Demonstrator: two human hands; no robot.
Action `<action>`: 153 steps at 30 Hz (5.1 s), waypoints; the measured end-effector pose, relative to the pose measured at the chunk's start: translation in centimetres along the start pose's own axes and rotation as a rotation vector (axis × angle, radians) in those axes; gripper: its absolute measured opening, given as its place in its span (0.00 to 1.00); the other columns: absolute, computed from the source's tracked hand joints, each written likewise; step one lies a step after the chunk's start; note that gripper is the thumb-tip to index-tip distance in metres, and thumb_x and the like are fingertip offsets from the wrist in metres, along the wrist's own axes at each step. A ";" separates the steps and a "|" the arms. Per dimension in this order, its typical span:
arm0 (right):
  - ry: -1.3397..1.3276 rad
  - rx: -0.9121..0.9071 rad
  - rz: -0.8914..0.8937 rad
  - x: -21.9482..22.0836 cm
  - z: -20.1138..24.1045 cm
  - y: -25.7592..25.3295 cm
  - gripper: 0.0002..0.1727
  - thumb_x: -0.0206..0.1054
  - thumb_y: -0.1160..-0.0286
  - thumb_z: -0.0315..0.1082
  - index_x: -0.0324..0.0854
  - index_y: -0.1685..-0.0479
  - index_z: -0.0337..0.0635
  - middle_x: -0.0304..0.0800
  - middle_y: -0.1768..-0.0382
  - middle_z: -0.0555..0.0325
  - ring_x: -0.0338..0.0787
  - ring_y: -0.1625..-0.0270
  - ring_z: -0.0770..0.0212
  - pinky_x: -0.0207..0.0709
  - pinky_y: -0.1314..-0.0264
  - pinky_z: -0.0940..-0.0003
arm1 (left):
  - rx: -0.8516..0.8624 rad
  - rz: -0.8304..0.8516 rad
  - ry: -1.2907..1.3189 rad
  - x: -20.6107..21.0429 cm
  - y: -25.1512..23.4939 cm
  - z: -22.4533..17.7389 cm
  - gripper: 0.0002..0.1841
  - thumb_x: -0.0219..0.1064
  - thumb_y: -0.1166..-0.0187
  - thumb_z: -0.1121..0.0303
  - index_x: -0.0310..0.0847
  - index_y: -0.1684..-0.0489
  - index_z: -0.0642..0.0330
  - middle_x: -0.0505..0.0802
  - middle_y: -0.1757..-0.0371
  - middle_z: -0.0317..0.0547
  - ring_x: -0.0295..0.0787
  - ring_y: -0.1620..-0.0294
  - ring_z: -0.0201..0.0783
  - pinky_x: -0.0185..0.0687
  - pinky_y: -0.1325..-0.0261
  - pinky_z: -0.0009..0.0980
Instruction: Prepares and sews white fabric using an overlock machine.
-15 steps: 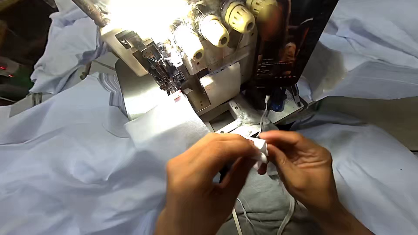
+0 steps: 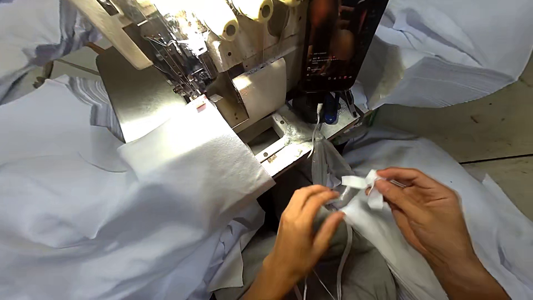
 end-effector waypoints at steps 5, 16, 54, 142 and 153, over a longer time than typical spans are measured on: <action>0.246 -0.216 0.126 1.8 2.4 -1.1 0.09 0.73 0.25 0.29 0.92 0.49 0.46 0.93 0.47 0.71 0.91 0.50 0.78 0.87 0.47 0.82 | -0.578 -0.217 0.179 2.9 1.5 6.9 0.27 0.76 0.27 0.62 0.75 0.44 0.79 0.87 0.51 0.60 0.87 0.56 0.38 0.85 0.56 0.30; 0.955 0.187 0.367 6.9 -9.1 -4.6 0.13 0.62 0.22 0.27 0.90 0.49 0.30 0.93 0.58 0.36 0.92 0.50 0.38 0.80 0.41 0.41 | -1.144 -0.389 0.874 8.5 4.8 10.0 0.08 0.64 0.18 0.80 0.78 0.46 0.74 0.89 0.59 0.51 0.91 0.61 0.36 0.91 0.53 0.32; 1.343 0.124 0.950 9.2 -3.5 -2.0 0.02 0.72 0.31 0.21 0.87 0.65 0.30 0.88 0.65 0.37 0.91 0.60 0.36 0.84 0.59 0.40 | -1.015 -0.768 1.597 9.6 5.6 4.8 0.15 0.45 0.05 0.63 0.73 0.63 0.53 0.74 0.83 0.31 0.72 0.83 0.25 0.77 0.71 0.19; 0.049 -0.179 0.514 14.9 2.3 2.4 0.19 0.69 0.26 0.26 0.83 0.36 0.33 0.95 0.56 0.55 0.91 0.60 0.76 0.85 0.56 0.82 | -0.218 -0.395 0.242 -19.0 -2.0 -4.0 0.05 0.70 0.20 0.71 0.90 0.55 0.60 0.97 0.65 0.36 0.95 0.69 0.29 0.94 0.64 0.26; -0.134 -0.027 0.372 12.7 0.1 0.4 0.04 0.74 0.25 0.35 0.92 0.57 0.48 0.93 0.63 0.71 0.88 0.71 0.81 0.85 0.71 0.86 | -0.170 -0.515 0.046 -22.8 0.7 -5.2 0.06 0.71 0.20 0.68 0.92 0.53 0.55 0.97 0.63 0.36 0.96 0.68 0.31 0.95 0.62 0.26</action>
Point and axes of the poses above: each hand's wrist, its own y-axis away from the middle knuckle, its own x-axis out of the palm, z = x × y, the point moved 8 cm from there along -y, towards the middle knuckle
